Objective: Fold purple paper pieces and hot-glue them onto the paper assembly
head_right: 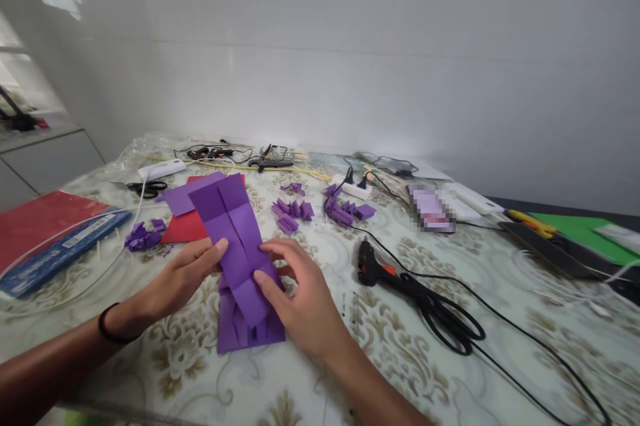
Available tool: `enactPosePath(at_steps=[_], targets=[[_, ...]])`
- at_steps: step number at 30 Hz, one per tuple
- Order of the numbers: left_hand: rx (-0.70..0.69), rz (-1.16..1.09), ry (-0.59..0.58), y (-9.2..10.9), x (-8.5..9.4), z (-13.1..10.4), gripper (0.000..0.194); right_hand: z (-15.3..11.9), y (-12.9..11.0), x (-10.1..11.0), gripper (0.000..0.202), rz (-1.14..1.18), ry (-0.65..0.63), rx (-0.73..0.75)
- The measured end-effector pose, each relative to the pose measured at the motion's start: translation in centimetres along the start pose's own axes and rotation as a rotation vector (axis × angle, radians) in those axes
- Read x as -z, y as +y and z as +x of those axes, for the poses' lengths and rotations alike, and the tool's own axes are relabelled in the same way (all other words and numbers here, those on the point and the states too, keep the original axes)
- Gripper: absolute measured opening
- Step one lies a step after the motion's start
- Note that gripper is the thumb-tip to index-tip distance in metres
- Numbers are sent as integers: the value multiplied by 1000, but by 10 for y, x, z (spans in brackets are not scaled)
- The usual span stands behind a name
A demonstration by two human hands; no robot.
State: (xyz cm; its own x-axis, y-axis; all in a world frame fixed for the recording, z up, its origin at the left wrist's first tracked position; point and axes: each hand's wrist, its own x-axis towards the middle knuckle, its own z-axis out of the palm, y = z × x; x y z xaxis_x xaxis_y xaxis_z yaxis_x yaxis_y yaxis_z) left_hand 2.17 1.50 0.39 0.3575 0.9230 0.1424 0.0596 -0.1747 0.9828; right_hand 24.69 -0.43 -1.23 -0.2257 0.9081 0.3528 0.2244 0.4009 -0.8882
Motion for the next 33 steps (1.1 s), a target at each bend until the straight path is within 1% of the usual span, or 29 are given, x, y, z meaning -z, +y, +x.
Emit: enactPosePath(at_steps=[2, 4, 7, 9, 13, 15, 17, 18, 20, 21, 22, 23, 25, 26, 27, 29, 31, 33], targets=[[2, 106, -68, 9, -3, -4, 45, -2, -3, -2, 37, -39, 8, -1], [-17, 159, -146, 14, -6, -5, 46, -2, -4, -3, 42, -74, 25, -12], [-35, 177, -229, 14, -7, -4, 49, -1, -5, -2, 42, -95, 41, -52], [-32, 184, -244, 9, -5, -2, 48, -1, -7, 0, 41, -53, 33, -85], [-14, 121, -242, 1, -1, 1, 39, -1, -11, 6, 39, 51, 15, -97], [16, 70, -240, 0, -1, 1, 37, -1, -12, 6, 39, 12, -6, -67], [49, 2, -236, 0, -3, 0, 36, -2, -9, 2, 45, -78, 4, -23], [64, -34, -230, 1, -4, 0, 37, -2, -7, 0, 52, -126, 43, 8], [87, -98, -201, 2, -6, 0, 39, -2, -2, -5, 65, -194, 175, 96], [96, -124, -178, 2, -7, 0, 40, -2, 0, -7, 66, -222, 238, 152], [105, -147, -153, 2, -8, 1, 41, -2, 1, -8, 60, -257, 275, 207], [115, -167, -131, 1, -8, 1, 42, -2, 2, -8, 51, -299, 284, 253], [140, -202, -105, -1, -8, 2, 43, -2, 1, -6, 32, -385, 248, 306], [152, -220, -99, -2, -8, 1, 43, -2, 0, -5, 27, -417, 222, 311], [162, -237, -93, -4, -8, 1, 43, -2, -1, -4, 26, -436, 201, 311], [170, -275, -82, -6, -7, -1, 41, -3, -2, -4, 36, -449, 169, 307], [165, -313, -96, -7, -8, -2, 42, -3, -3, -5, 48, -453, 139, 302], [137, -320, -129, -5, -9, -3, 41, -4, -4, -7, 51, -442, 118, 294]])
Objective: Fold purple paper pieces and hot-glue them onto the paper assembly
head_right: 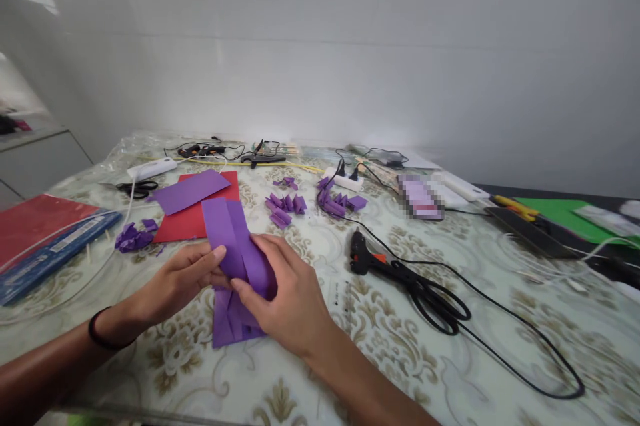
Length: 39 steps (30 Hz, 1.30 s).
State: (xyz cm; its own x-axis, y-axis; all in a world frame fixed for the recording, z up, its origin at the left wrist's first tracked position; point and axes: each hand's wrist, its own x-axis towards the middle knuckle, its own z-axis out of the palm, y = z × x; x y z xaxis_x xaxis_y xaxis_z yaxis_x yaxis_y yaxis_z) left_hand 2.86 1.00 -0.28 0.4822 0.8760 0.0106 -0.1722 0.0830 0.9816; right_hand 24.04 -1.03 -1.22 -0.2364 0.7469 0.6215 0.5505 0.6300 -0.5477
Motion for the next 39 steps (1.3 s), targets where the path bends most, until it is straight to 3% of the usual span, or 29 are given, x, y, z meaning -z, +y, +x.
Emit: enactPosePath(at_steps=[4, 8, 10, 13, 16, 24, 31, 39], targets=[[-46, 88, -19, 5, -5, 1, 35, 0, -4, 3, 44, 112, 3, -79], [-66, 132, 52, 10, -7, 3, 31, 2, -7, 11, 41, 313, -7, -321], [-81, 113, 120, 10, -8, 4, 39, 3, -7, 13, 40, 449, -39, -434], [-110, 103, 213, 10, -8, 6, 54, 6, -6, 13, 35, 673, -107, -471], [-140, 160, 263, 10, -7, 6, 50, 8, -5, 13, 27, 795, -139, -477], [-155, 324, 267, 19, 6, 0, 10, 13, 7, 20, 33, 736, -92, -554], [-110, 227, 150, 19, 19, 2, 29, 13, 23, 24, 45, 674, -25, -578], [-54, 214, 139, 26, 23, 5, 35, 15, 27, 26, 50, 645, -52, -572]])
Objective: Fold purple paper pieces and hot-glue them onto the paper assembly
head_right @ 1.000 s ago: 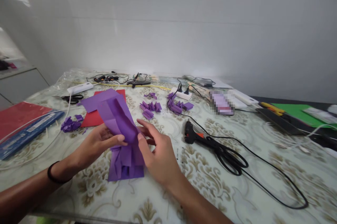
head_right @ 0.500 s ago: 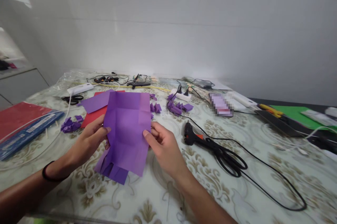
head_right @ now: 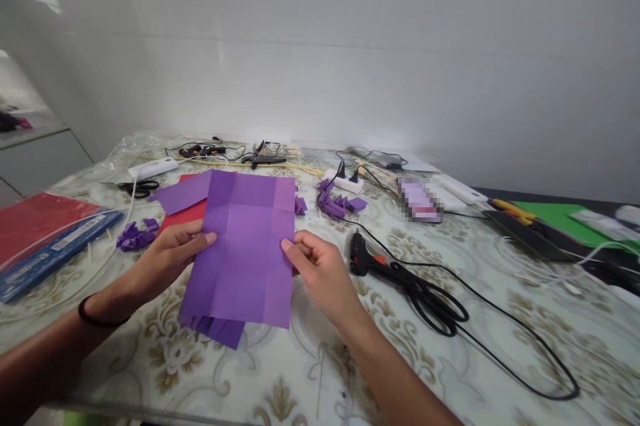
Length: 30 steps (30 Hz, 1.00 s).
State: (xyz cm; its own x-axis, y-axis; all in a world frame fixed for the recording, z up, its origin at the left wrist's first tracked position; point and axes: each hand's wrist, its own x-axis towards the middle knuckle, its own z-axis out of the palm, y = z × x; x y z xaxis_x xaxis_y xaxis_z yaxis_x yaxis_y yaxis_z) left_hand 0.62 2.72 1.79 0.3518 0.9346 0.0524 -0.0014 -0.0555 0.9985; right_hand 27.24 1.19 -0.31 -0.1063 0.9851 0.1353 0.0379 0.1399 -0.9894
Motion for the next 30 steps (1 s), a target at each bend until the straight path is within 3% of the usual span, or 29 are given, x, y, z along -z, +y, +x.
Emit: enactPosePath(at_steps=[13, 22, 27, 30], targets=[[21, -23, -16, 1, 4, 3, 31, -1, -7, 0, 48, -1, -9, 0], [-23, -44, -5, 7, 5, 1, 22, -2, -2, 10, 20, 55, -20, 67], [-190, 192, 16, 6, 12, -3, 37, -3, -9, 15, 27, 35, -126, 119], [-237, 444, 22, 11, 7, -8, 29, -3, -20, 13, 27, -152, -129, 163]])
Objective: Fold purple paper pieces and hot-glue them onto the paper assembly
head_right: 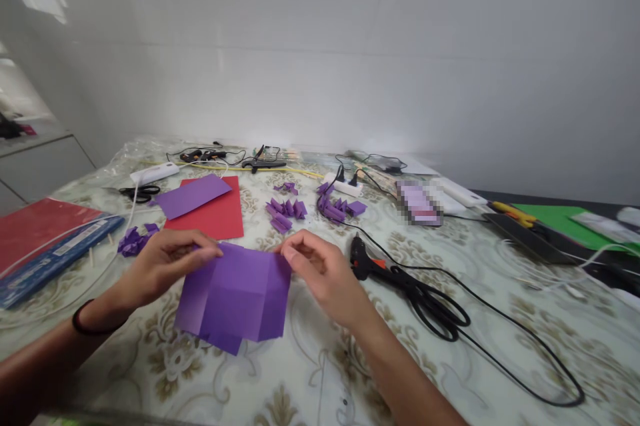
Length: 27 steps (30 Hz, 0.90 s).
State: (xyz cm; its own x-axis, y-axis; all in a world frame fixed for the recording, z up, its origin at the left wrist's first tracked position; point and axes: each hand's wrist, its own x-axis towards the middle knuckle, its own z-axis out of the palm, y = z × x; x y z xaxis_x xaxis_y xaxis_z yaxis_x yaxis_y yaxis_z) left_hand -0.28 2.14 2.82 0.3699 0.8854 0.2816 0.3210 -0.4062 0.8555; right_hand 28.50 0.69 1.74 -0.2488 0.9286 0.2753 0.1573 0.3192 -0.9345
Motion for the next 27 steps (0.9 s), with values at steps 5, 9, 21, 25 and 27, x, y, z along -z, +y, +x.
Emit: enactPosePath(at_steps=[5, 9, 21, 25, 27], targets=[[-234, 255, -12, 35, -10, 1, 11, 8, -44, -8, 16, -314, -81, 113], [-357, 255, 72, 67, -10, 16, 19, 24, -78, -9, 11, -287, -99, 205], [-641, 463, 541, 121, 34, 40, 11, 42, -125, 30, 10, -366, 55, 450], [-642, 395, 739, 120, 54, 42, 5, 47, -114, 59, 12, -249, 189, 473], [-622, 344, 791, 118, 56, 45, 2, 50, -109, 63, 12, -150, 260, 476]])
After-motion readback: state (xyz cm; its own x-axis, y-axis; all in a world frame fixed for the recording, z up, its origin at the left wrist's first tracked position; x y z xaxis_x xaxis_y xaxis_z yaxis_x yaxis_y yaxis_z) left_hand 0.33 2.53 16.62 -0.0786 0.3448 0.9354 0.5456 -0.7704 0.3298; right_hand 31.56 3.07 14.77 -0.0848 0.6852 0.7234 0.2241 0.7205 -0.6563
